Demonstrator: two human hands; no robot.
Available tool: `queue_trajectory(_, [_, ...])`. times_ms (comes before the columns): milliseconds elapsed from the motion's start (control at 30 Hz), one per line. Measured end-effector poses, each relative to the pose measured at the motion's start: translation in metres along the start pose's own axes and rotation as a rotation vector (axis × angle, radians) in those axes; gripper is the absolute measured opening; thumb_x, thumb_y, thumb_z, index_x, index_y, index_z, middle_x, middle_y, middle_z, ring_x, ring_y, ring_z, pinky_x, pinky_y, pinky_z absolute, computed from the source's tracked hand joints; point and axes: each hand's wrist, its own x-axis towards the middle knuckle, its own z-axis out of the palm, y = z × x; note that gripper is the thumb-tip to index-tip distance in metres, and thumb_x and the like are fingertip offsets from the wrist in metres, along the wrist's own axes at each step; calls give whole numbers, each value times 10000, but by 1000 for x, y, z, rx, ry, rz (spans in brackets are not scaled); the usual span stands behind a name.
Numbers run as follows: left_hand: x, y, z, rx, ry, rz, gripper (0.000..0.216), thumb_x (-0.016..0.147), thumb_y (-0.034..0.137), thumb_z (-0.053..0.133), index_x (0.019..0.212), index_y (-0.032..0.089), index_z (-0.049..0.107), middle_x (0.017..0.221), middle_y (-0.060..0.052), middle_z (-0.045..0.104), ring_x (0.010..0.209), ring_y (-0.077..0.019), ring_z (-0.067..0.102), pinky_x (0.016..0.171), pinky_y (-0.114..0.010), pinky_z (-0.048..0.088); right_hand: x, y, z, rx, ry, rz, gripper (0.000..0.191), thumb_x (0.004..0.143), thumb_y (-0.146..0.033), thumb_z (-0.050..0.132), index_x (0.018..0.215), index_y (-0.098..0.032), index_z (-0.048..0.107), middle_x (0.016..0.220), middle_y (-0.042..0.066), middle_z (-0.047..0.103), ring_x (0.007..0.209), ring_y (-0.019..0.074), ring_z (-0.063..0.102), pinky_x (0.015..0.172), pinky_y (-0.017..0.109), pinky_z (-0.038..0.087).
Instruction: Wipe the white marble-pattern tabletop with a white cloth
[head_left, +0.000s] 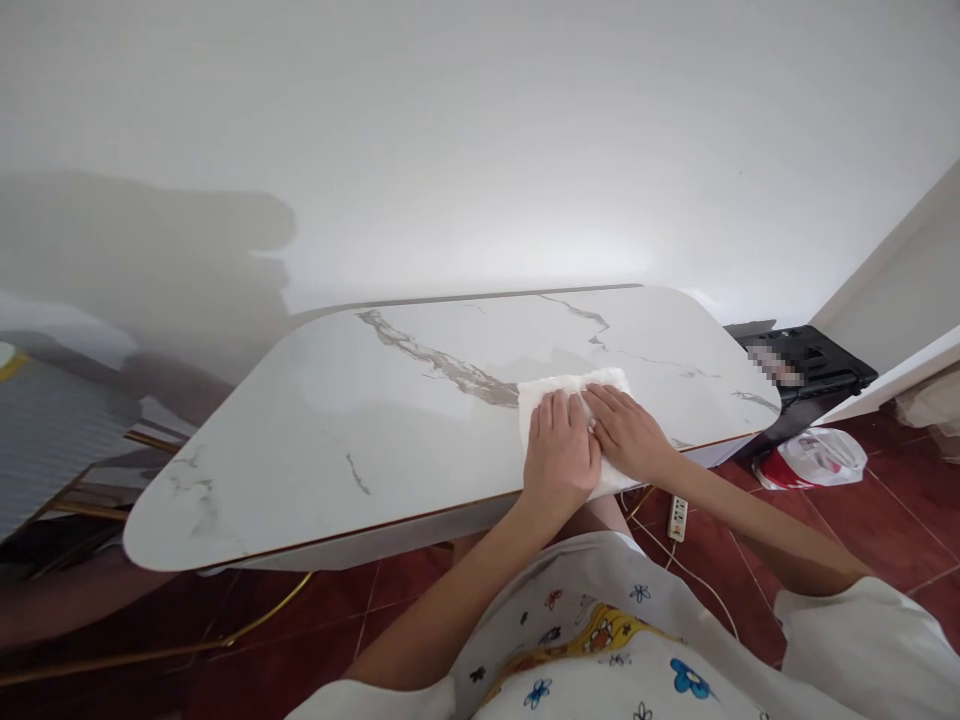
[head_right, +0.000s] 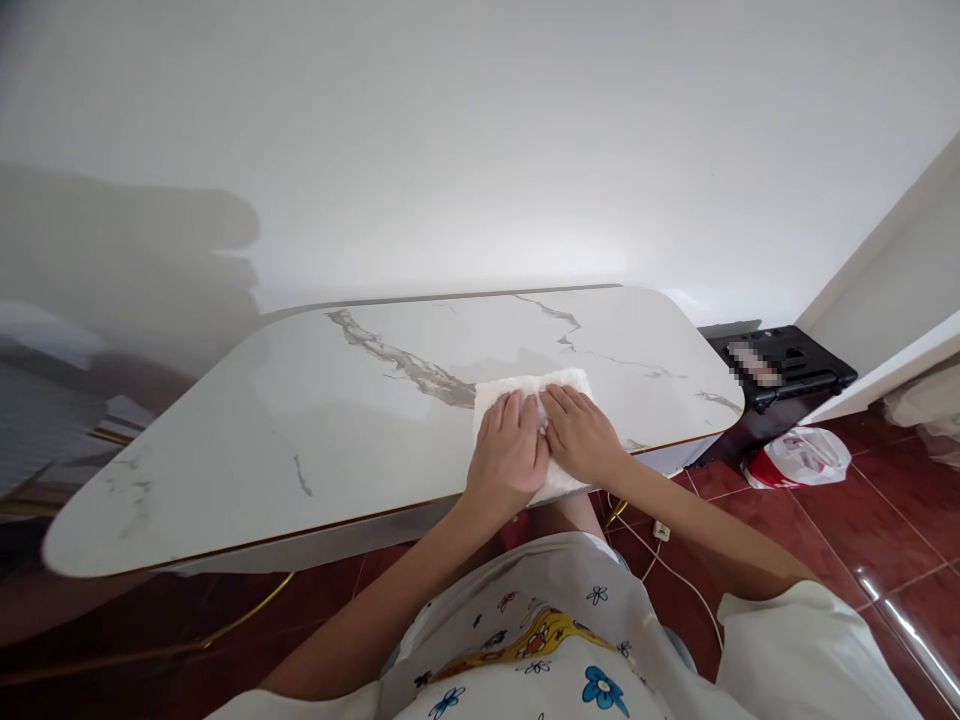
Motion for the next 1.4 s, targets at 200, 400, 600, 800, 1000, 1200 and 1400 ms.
queue_trajectory(200, [8,19,8,-58,-18,13,499,911,221,373,1374,68,473,1448,-236,481,1391,-346,404,1162,-538,309,-11,20,-8,-4,10,22,504,987,-260,290,1438,-141,483,1454,154,529,1375,270,461,1144,537,388])
queue_trajectory(400, [16,15,11,-64,-46,64,535,883,258,429,1385,76,453,1449,-223,475,1385,-364,401,1155,-533,316,-7,26,-7,-17,-17,28,507,972,-237,285,1415,-125,505,1454,157,529,1378,271,456,1155,526,375])
queue_trajectory(600, [56,1,14,-43,-88,127,457,895,220,392,1306,53,502,1387,-215,505,1349,-341,423,1155,-488,322,25,46,-2,-59,-59,93,506,946,-206,309,1398,-99,509,1464,168,515,1382,287,443,1149,522,369])
queue_trajectory(800, [116,-20,28,-26,-73,120,300,878,181,415,1116,96,576,1167,-182,588,1174,-304,513,1083,-435,386,82,77,7,-87,-88,151,484,937,-160,309,1363,-86,528,1447,157,529,1366,259,451,1150,429,358])
queue_trajectory(1000, [176,-46,46,-32,-45,54,215,882,188,438,1033,137,583,1104,-155,599,1143,-288,524,1060,-414,389,143,112,21,-50,-104,141,472,938,-151,305,1354,-101,522,1438,140,537,1335,253,466,1120,419,372])
queue_trajectory(1200, [223,-74,60,-25,-55,15,247,902,203,426,1081,128,579,1165,-161,604,1177,-289,516,1069,-403,378,193,139,38,-42,-100,152,473,939,-143,297,1352,-97,521,1433,143,540,1327,248,469,1104,391,376])
queue_trajectory(1400, [256,-93,68,-1,-41,-16,255,905,206,429,1093,129,584,1192,-163,609,1195,-288,514,1070,-400,368,232,159,51,-13,-68,134,465,923,-134,324,1337,-116,535,1392,142,581,1274,261,510,1067,423,404])
